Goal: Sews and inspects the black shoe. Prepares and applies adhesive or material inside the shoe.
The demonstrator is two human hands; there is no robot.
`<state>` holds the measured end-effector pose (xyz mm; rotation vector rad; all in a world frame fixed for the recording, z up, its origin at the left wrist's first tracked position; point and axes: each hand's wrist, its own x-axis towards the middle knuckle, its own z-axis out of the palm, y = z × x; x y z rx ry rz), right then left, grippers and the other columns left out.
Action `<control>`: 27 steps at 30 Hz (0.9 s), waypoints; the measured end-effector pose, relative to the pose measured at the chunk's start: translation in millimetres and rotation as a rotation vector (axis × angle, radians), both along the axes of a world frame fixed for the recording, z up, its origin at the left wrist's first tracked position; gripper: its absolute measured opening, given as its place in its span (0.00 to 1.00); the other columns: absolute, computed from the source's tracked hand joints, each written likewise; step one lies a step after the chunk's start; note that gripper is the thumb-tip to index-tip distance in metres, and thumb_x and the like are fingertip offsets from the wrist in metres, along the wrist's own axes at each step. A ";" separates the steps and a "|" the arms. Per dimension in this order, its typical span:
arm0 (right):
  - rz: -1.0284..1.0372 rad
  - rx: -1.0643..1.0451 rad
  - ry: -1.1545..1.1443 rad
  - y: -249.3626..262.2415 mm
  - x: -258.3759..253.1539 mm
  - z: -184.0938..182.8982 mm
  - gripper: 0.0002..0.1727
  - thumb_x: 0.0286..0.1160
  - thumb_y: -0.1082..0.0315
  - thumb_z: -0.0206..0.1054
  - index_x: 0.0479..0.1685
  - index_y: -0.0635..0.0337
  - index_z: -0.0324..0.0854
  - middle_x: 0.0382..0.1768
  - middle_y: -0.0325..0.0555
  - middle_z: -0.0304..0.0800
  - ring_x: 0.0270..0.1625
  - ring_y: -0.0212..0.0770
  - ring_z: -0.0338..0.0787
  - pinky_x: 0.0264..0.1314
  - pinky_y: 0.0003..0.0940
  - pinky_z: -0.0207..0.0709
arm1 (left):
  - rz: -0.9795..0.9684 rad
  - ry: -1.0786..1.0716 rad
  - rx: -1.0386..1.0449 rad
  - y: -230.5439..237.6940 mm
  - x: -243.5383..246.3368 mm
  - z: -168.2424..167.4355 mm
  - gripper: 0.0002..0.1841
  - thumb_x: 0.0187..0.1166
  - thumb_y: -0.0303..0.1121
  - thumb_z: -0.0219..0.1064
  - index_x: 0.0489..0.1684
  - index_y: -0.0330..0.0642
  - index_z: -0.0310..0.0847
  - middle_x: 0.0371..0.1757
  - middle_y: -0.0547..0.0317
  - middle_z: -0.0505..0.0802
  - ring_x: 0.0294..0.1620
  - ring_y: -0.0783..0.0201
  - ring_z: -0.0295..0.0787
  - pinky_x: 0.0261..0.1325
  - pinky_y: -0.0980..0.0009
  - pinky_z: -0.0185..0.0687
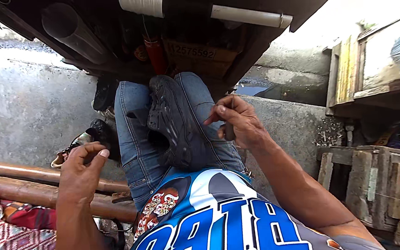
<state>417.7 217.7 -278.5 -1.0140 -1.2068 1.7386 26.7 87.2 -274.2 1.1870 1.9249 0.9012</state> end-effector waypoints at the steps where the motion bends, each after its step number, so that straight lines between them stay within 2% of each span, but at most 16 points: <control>1: -0.061 0.012 -0.138 -0.9 7.1 -3.2 0.09 0.91 0.65 0.53 0.51 0.58 0.77 0.40 0.46 0.92 0.35 0.38 0.94 0.19 0.26 0.82 | -0.018 0.095 -0.008 1.4 8.2 5.1 0.19 0.77 0.46 0.68 0.57 0.41 0.86 0.61 0.55 0.87 0.60 0.66 0.85 0.59 0.68 0.84; 2: -0.114 0.019 -0.252 -2.4 12.7 -8.0 0.09 0.91 0.64 0.55 0.54 0.59 0.76 0.38 0.46 0.91 0.30 0.38 0.92 0.18 0.27 0.80 | -0.027 0.076 0.026 3.9 18.6 9.9 0.22 0.77 0.48 0.69 0.60 0.42 0.85 0.60 0.57 0.88 0.59 0.68 0.86 0.60 0.70 0.84; 3: -0.152 0.024 -0.323 -5.3 16.8 -12.3 0.10 0.89 0.65 0.57 0.58 0.59 0.73 0.38 0.47 0.89 0.28 0.39 0.90 0.19 0.29 0.81 | -0.046 -0.051 0.085 7.6 30.6 13.6 0.22 0.79 0.49 0.69 0.62 0.44 0.83 0.59 0.61 0.89 0.58 0.68 0.88 0.62 0.70 0.86; 6: -0.152 0.025 -0.409 -18.1 20.6 -14.1 0.25 0.76 0.73 0.64 0.72 0.57 0.67 0.55 0.49 0.85 0.34 0.44 0.90 0.30 0.40 0.90 | -0.125 -0.580 0.103 23.7 77.0 18.6 0.25 0.75 0.53 0.74 0.66 0.50 0.82 0.60 0.62 0.91 0.61 0.62 0.89 0.67 0.60 0.87; 7: -0.118 0.042 -0.430 -21.6 20.2 -12.2 0.27 0.77 0.74 0.64 0.77 0.57 0.67 0.58 0.50 0.84 0.35 0.44 0.91 0.32 0.41 0.90 | -0.132 -0.687 0.059 29.7 93.2 17.0 0.28 0.72 0.53 0.77 0.66 0.49 0.82 0.59 0.61 0.92 0.60 0.61 0.90 0.66 0.59 0.87; 9: -0.013 0.126 -0.474 -25.3 19.5 -4.5 0.29 0.83 0.72 0.61 0.84 0.54 0.67 0.55 0.49 0.85 0.36 0.42 0.91 0.34 0.40 0.92 | -0.123 -0.762 -0.043 40.7 120.6 10.5 0.30 0.64 0.51 0.83 0.62 0.48 0.81 0.51 0.62 0.93 0.53 0.65 0.91 0.62 0.64 0.89; 11: 0.122 0.239 -0.506 -27.2 18.5 4.8 0.29 0.86 0.68 0.60 0.88 0.53 0.67 0.45 0.44 0.88 0.33 0.37 0.89 0.33 0.34 0.90 | -0.138 -0.710 -0.122 48.6 138.9 8.2 0.28 0.63 0.41 0.84 0.61 0.43 0.81 0.47 0.60 0.94 0.50 0.67 0.93 0.58 0.67 0.91; 13: 0.235 0.334 -0.546 -28.5 15.4 13.7 0.29 0.84 0.67 0.63 0.86 0.54 0.71 0.44 0.40 0.87 0.35 0.32 0.86 0.35 0.28 0.86 | -0.153 -0.687 -0.139 54.1 145.2 9.9 0.18 0.66 0.27 0.80 0.54 0.37 0.83 0.43 0.55 0.95 0.46 0.64 0.95 0.54 0.66 0.93; 15: 0.343 0.395 -0.575 -28.1 12.9 20.6 0.29 0.83 0.66 0.65 0.84 0.54 0.72 0.46 0.37 0.85 0.38 0.28 0.83 0.41 0.25 0.82 | -0.172 -0.690 -0.118 55.1 144.1 10.9 0.13 0.68 0.23 0.76 0.50 0.36 0.85 0.42 0.53 0.96 0.44 0.64 0.95 0.53 0.67 0.93; 18: 0.437 0.453 -0.539 -28.0 5.5 21.2 0.26 0.85 0.61 0.66 0.82 0.54 0.75 0.42 0.33 0.88 0.38 0.24 0.84 0.43 0.22 0.83 | -0.182 -0.729 -0.089 49.3 140.2 8.4 0.10 0.71 0.23 0.74 0.48 0.36 0.86 0.42 0.53 0.96 0.45 0.64 0.95 0.54 0.66 0.93; 21: 0.433 0.494 -0.523 -29.9 -2.2 16.5 0.19 0.85 0.62 0.64 0.70 0.58 0.85 0.45 0.37 0.88 0.44 0.25 0.86 0.48 0.21 0.83 | -0.179 -0.742 -0.090 46.2 139.5 6.0 0.10 0.72 0.24 0.75 0.49 0.36 0.86 0.43 0.53 0.96 0.46 0.64 0.95 0.55 0.66 0.92; 27: 0.437 0.553 -0.566 -26.9 -4.7 16.1 0.17 0.85 0.64 0.62 0.65 0.59 0.88 0.42 0.37 0.87 0.41 0.25 0.85 0.44 0.21 0.81 | -0.170 -0.752 -0.098 46.0 139.9 4.0 0.10 0.71 0.24 0.75 0.47 0.36 0.87 0.42 0.53 0.95 0.45 0.65 0.94 0.54 0.67 0.92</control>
